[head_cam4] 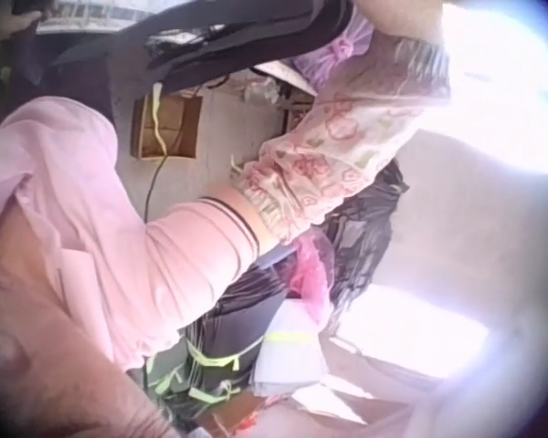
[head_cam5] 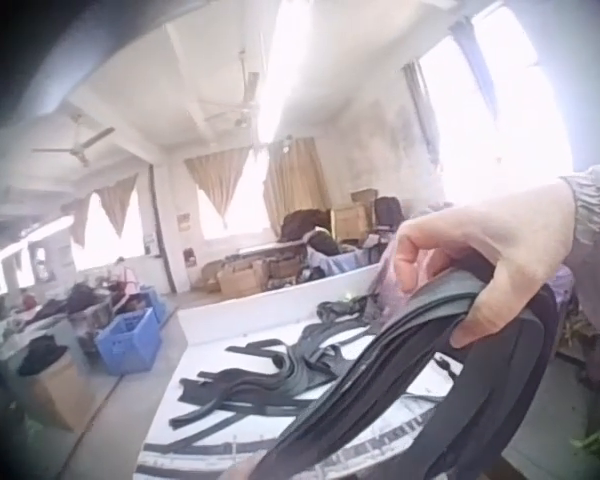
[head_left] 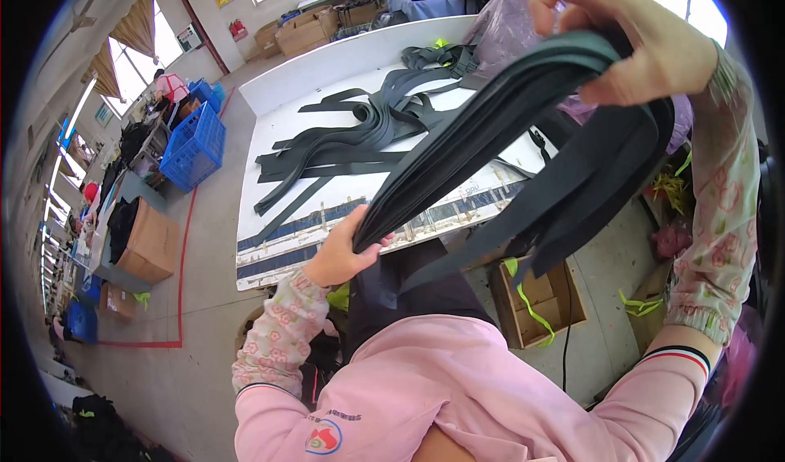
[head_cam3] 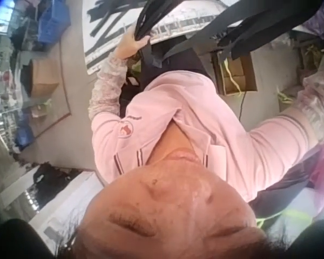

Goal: Organizing and bundling black fabric straps on a workbench.

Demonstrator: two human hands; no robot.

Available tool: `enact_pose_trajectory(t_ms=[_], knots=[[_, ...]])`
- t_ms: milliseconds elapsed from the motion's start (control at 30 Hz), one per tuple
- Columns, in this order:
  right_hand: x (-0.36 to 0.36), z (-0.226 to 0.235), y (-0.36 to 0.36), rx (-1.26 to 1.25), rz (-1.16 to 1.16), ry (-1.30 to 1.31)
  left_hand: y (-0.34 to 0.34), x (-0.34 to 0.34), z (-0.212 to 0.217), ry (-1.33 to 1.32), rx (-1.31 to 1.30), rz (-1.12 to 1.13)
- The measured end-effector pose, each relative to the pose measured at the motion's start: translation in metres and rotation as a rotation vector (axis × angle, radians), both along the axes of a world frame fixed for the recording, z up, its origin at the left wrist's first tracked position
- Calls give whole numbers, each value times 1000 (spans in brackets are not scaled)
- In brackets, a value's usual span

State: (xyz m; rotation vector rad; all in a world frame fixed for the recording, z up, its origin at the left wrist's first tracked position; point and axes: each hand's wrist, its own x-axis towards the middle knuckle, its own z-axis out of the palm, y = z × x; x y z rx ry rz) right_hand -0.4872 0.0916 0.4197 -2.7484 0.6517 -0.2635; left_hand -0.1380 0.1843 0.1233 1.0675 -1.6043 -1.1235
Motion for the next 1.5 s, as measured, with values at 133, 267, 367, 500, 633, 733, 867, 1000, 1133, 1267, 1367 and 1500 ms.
enact_pose_trajectory(t_ms=[133,267,367,500,633,733,867,1000,1133,1267,1367,1500], knots=[[-7,-46,5,158,58,-22,29,52,29,-502,-179,205],[25,-149,1,396,9,162,73,96,50,-845,-302,379],[55,-253,6,454,106,148,86,122,45,-1122,-388,380],[90,-315,1,687,36,103,97,163,20,-1220,-340,361],[99,-285,-8,802,60,172,99,193,0,-1104,-320,390],[81,-253,-21,777,36,345,101,219,-8,-1088,-289,428],[27,-224,-36,832,-138,428,110,243,-6,-1113,-233,490],[14,-235,-28,918,-224,510,122,242,-1,-1087,-208,505],[30,-332,-17,742,18,811,118,235,-1,-1043,-275,473],[155,-389,0,564,290,152,118,220,-6,-1241,-214,338],[283,-368,41,700,462,-217,116,211,-12,-1230,-134,265],[377,-346,86,654,374,-139,124,204,-15,-1128,-64,307]])
